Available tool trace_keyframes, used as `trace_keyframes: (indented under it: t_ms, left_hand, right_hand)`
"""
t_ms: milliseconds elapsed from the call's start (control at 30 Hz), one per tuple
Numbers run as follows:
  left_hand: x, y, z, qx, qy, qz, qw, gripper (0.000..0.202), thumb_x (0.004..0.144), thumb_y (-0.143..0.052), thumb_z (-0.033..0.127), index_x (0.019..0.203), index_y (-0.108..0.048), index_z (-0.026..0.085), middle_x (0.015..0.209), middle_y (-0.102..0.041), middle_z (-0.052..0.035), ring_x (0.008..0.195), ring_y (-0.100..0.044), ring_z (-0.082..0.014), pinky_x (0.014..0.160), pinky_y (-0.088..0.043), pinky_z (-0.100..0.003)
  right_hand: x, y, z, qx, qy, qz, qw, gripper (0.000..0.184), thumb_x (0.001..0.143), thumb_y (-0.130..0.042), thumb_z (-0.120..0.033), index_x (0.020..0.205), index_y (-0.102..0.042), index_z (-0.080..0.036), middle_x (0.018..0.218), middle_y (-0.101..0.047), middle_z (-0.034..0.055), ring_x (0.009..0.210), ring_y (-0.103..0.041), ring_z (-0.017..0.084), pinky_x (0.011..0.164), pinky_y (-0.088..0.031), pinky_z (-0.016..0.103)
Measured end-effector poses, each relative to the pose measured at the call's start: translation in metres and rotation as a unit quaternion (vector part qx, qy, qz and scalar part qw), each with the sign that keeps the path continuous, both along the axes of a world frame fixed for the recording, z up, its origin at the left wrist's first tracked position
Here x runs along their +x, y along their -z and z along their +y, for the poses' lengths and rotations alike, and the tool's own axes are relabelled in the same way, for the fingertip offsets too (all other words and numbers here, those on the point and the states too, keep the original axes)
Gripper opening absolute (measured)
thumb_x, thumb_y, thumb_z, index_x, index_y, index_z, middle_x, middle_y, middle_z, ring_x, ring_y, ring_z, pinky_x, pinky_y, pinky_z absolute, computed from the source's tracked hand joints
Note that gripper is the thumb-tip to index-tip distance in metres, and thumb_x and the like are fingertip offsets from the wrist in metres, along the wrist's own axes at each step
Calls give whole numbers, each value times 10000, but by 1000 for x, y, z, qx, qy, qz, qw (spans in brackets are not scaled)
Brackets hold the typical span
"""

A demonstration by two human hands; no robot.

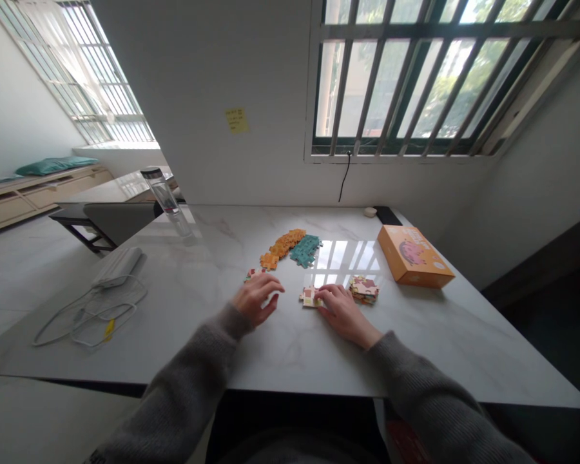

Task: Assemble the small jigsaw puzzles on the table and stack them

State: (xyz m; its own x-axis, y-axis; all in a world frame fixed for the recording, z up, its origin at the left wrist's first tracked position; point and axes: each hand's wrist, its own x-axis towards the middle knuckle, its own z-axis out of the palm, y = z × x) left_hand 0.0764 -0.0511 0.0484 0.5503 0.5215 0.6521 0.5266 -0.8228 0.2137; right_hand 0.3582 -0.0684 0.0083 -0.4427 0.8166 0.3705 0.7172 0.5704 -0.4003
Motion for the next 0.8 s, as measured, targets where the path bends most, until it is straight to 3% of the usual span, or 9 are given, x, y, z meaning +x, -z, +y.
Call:
trace_keyframes:
  t_ms: [100,200,300,433,567,800]
  left_hand:
    - [35,1,-9,4,60,81,995,189,872,-537,129,1017,-625,212,957,-669,-51,875,-594,-207,802,-507,-346]
    - [54,8,-7,-5,36,103,994,311,839,-621,211,1149,-607,208,1131,-649,-92,1035,-576,-266,873,-504,-405]
    - [58,17,0,-32,16,114,993,448,782,-705,291,1208,-586,218,1250,-597,-115,1144,-529,-305,948,-483,-448]
    - [55,19,1,-58,33,114,991,360,803,-661,253,1155,-595,226,1210,-621,-94,1127,-544,-282,937,-475,-426]
    - [47,9,-3,-51,32,89,994,278,821,-601,185,1095,-605,227,1167,-653,-69,1104,-563,-253,938,-453,-405]
    - [-8,-16,11,-10,-105,32,994,273,768,-580,121,1020,-615,219,1158,-672,-60,1108,-549,-266,974,-410,-424]
  right_hand:
    - [2,2,3,-1,-2,12,1000,218,875,-643,-153,1074,-608,-234,1115,-628,91,1052,-550,274,926,-489,449]
    - [2,2,4,18,-15,46,999,272,844,-677,-142,1086,-591,-232,1116,-637,85,1060,-560,277,929,-491,451]
    - [1,1,3,48,-45,96,993,322,834,-685,-135,1118,-569,-232,1140,-645,85,1074,-570,274,931,-498,449]
    - [-3,-6,-1,59,-85,152,983,347,844,-689,-153,1152,-555,-238,1137,-649,84,1075,-585,261,921,-518,430]
    - [-5,-14,-7,72,-98,175,977,367,850,-668,-154,1185,-545,-241,1143,-639,89,1085,-585,261,923,-522,431]
    - [-4,-16,-9,69,-54,175,981,237,908,-533,-111,1111,-548,-232,1012,-614,83,979,-579,249,854,-510,416]
